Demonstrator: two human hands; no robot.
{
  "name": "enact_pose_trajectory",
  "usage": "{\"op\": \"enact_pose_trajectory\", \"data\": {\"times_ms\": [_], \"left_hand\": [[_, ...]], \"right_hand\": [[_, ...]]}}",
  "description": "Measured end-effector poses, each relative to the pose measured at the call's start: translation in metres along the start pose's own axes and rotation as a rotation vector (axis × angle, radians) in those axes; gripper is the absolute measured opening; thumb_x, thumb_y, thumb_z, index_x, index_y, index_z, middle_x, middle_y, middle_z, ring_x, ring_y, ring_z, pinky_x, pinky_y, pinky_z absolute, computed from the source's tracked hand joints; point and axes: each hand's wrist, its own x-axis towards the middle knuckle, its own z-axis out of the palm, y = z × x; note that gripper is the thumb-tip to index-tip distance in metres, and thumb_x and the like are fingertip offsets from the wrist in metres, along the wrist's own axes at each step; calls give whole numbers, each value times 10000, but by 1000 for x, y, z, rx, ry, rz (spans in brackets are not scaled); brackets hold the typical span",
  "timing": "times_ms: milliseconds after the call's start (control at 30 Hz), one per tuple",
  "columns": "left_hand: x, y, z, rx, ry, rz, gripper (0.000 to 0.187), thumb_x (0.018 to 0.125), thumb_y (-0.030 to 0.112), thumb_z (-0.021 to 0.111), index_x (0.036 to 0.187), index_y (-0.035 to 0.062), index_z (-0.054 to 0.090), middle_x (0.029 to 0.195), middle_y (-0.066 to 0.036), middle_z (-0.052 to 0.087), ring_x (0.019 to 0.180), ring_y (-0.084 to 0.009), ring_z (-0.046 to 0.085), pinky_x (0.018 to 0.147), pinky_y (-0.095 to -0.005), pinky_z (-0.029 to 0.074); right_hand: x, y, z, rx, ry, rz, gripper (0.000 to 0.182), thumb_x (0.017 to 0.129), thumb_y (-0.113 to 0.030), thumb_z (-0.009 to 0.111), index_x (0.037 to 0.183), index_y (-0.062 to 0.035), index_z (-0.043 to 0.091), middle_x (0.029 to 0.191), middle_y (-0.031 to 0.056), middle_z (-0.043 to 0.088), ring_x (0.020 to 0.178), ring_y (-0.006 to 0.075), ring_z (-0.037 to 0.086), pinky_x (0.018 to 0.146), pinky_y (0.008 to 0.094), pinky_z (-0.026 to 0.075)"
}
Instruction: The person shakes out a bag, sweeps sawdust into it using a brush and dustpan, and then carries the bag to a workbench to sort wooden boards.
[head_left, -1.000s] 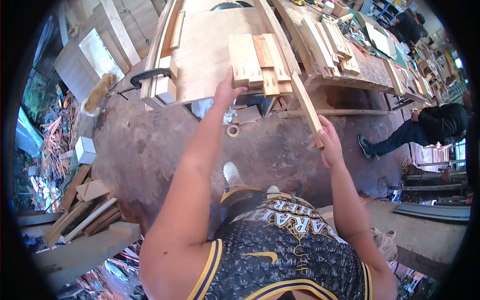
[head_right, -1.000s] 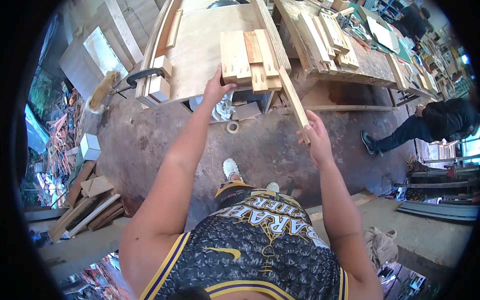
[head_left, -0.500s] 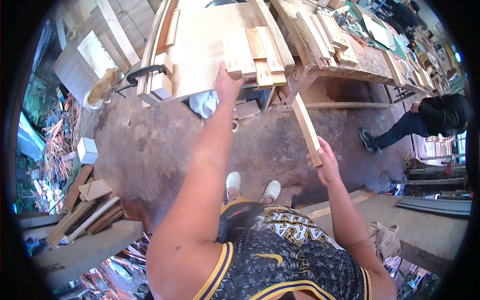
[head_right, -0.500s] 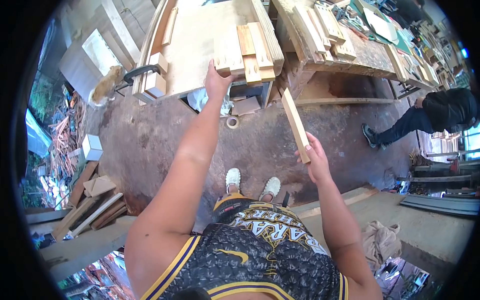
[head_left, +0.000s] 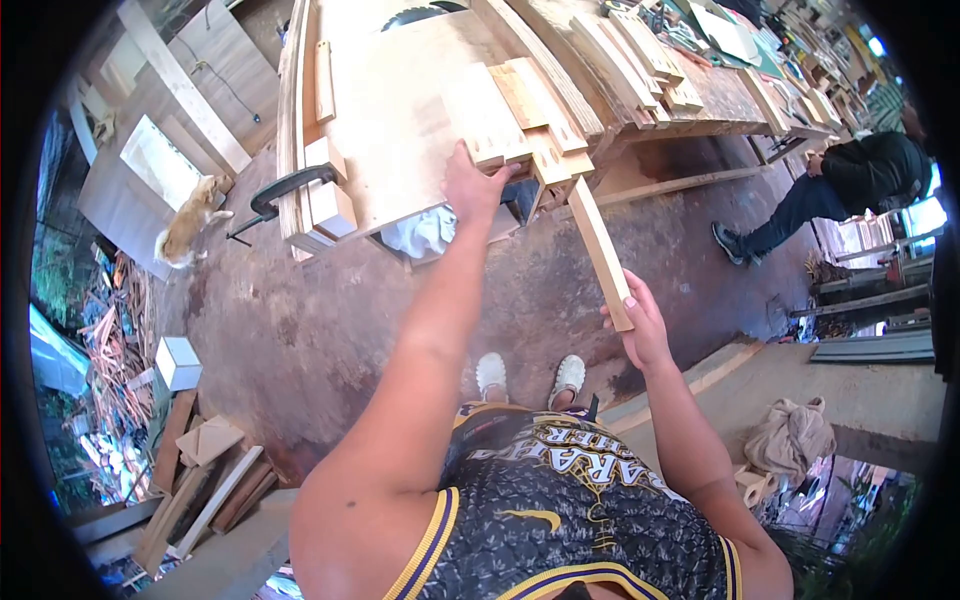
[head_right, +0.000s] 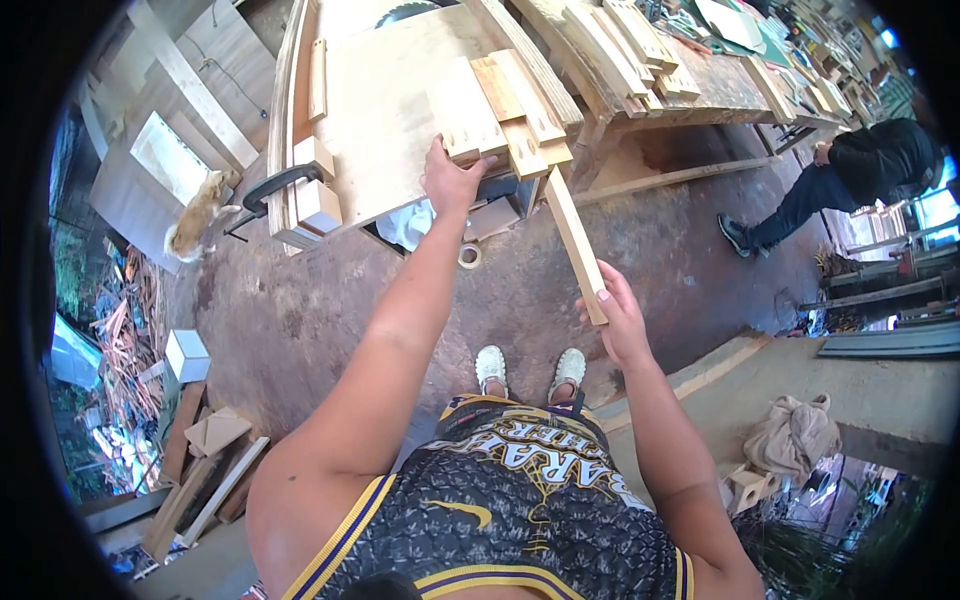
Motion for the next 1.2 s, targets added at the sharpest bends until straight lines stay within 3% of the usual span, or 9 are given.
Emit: {"op": "enact_pose_trajectory", "data": {"times_ms": [200,400,467,600,833,967,1067,1133,1200], "left_hand": [[1,-21,-1,33,-44,105,981,616,426,856,1369,17,378,1224,-183,550,1159,-338,518,974,-429,400],[-58,-36,-5,-347,96,263,728,667,385,832,1207,23,504,1152,-154,558,1089,-342,522,947,-411,411],[-80,-26,0,-321,-46,527,539,672,340,823,1060,63,573,1076,-112,561,1045,-314,528,917,-419,407],[-62,18,9,-195,41,567,345,671,296,798,900,129,600,937,-56,561,944,-269,536,840,-408,378],[-22,20,32,51,47,699,199,721,268,757,831,163,628,876,5,609,872,-231,552,774,-378,364],[-19,29,32,22,18,702,204,725,254,759,847,146,636,882,-15,619,835,-250,560,794,-395,375],[-16,51,6,28,-26,717,390,702,285,791,1029,139,637,1055,-76,617,1010,-281,554,917,-441,379],[-13,68,-2,391,34,775,727,651,414,814,1262,136,534,1286,-133,522,1234,-313,453,1051,-494,310],[-3,76,6,560,-65,750,836,634,473,805,1324,136,473,1355,-134,462,1299,-318,383,1078,-509,277]], "right_hand": [[-6,11,13,43,26,-35,506,938,-195,505,1396,-29,369,1157,96,536,921,178,576,728,310,498],[-11,15,19,61,24,-45,512,929,-176,510,1396,-23,365,1156,98,539,930,185,581,736,320,511],[-11,14,23,67,38,-31,529,925,-191,517,1398,-18,358,1169,104,537,932,192,583,743,327,508],[-8,10,28,90,75,-26,547,916,-199,534,1398,-14,354,1180,112,538,929,199,585,747,330,505],[-28,16,4,113,136,-80,531,921,-183,523,1399,-21,357,1173,112,539,925,201,586,751,331,503],[-46,27,-25,194,188,-77,500,929,-153,525,1393,-37,378,1162,98,528,945,195,588,748,327,526],[-56,38,-46,247,211,-68,503,930,-155,526,1395,-35,375,1170,98,522,959,199,591,760,334,531],[-61,46,-60,275,208,-60,504,930,-155,527,1395,-34,374,1171,98,520,966,200,593,765,337,533],[-58,53,-73,306,202,-50,505,931,-155,530,1396,-37,375,1164,95,519,959,192,590,762,329,530]]}}
